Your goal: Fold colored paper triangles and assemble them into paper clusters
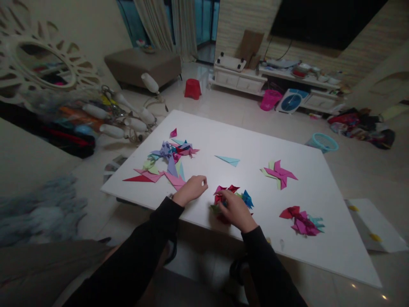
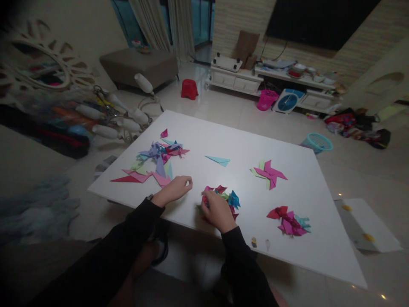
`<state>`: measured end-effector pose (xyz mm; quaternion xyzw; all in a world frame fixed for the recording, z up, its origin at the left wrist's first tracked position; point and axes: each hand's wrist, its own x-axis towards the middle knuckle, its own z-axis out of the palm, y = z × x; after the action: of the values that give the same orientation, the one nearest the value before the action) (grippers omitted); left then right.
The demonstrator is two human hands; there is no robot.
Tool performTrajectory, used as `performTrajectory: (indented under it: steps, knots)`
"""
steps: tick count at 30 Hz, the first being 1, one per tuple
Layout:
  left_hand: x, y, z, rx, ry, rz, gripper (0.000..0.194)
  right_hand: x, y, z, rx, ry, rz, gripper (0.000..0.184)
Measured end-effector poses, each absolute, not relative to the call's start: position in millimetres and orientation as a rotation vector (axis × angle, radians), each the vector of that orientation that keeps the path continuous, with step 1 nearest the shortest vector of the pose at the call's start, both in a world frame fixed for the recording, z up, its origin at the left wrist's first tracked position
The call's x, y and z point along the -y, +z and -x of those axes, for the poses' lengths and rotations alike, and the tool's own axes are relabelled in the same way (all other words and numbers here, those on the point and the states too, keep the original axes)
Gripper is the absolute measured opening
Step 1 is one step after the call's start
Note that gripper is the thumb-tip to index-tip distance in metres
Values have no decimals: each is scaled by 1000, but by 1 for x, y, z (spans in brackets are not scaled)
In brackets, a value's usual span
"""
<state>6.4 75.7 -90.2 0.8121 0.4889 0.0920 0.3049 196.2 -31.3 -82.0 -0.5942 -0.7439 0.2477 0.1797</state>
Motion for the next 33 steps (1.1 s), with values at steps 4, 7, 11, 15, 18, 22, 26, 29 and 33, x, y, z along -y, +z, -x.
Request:
performTrajectory:
  steps: [4, 7, 11, 15, 18, 22, 26, 29, 33]
  knots:
    - [-108, -102, 13, -1466, 301, -1996, 34, 29, -78, -203, 2112, 698, 1705, 26]
    - [-131, -114, 25, -1565, 427, -1830, 48, 25, -76, -209, 2131, 721, 1691, 22]
    - [-162, -121, 25, -1636, 528, -1726, 57, 20, -75, -213, 2108, 746, 1661, 20]
    - [-191, -121, 8, -1617, 564, -1697, 52, 17, -70, -216, 2091, 747, 1656, 18]
    - [-203, -123, -5, -1624, 585, -1651, 50, 18, -67, -220, 2084, 747, 1659, 17]
    - [-201, -126, -12, -1644, 615, -1538, 52, 21, -65, -224, 2082, 740, 1648, 18]
    - [-194, -120, -16, -1647, 649, -1466, 50, 23, -63, -224, 2077, 746, 1659, 18]
    - [-192, -116, -20, -1637, 640, -1428, 48, 24, -62, -223, 2074, 747, 1643, 18]
    - [-187, -113, -24, -1626, 612, -1356, 44, 22, -62, -225, 2076, 742, 1629, 17]
